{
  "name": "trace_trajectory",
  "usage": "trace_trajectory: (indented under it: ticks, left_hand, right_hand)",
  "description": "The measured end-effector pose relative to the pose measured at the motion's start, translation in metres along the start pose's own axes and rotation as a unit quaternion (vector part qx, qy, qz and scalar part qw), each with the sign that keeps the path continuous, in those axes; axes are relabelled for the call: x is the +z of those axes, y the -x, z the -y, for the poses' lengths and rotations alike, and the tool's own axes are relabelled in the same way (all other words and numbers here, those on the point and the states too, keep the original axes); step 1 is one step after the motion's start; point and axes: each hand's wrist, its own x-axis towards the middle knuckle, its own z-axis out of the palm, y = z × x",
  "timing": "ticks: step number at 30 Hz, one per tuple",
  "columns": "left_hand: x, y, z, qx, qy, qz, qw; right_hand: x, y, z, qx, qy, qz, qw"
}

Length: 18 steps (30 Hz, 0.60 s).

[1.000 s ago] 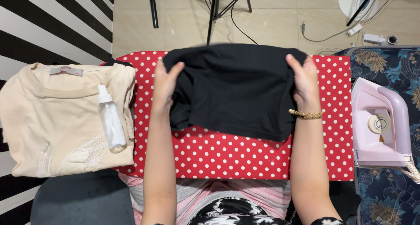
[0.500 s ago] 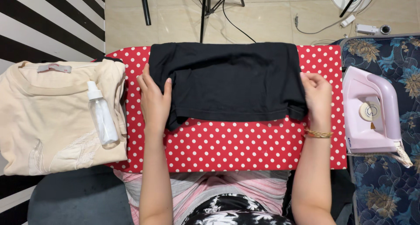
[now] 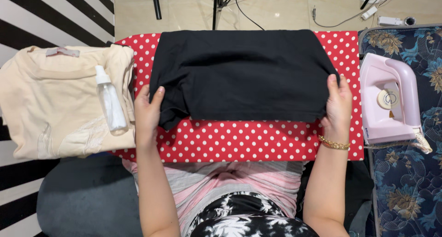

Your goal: The person folds a light-colored top and a black top by hand on a red-and-white workspace, using a spray bottle on the fabric.

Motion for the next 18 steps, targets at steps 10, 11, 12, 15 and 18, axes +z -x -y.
trace_trajectory:
  ticks: [10, 11, 12, 15, 18]
  left_hand:
    - [-0.016, 0.072, -0.028, 0.056, -0.340, -0.080, 0.935]
    - [-0.012, 0.079, -0.029, 0.004, -0.429, -0.092, 0.899]
    - [-0.006, 0.086, -0.030, -0.048, -0.514, -0.103, 0.850]
    - [0.015, 0.095, -0.030, 0.013, -0.573, -0.086, 0.815]
    - [0.040, 0.096, -0.031, 0.155, -0.670, -0.095, 0.720]
  right_hand:
    - [-0.086, 0.062, -0.011, -0.153, 0.377, -0.100, 0.908]
    - [-0.089, 0.065, -0.014, -0.183, 0.443, -0.102, 0.872]
    - [-0.092, 0.067, -0.017, -0.211, 0.506, -0.103, 0.830]
    - [-0.088, 0.074, -0.025, -0.183, 0.539, -0.134, 0.811]
    - [-0.079, 0.080, -0.020, -0.196, 0.563, -0.116, 0.794]
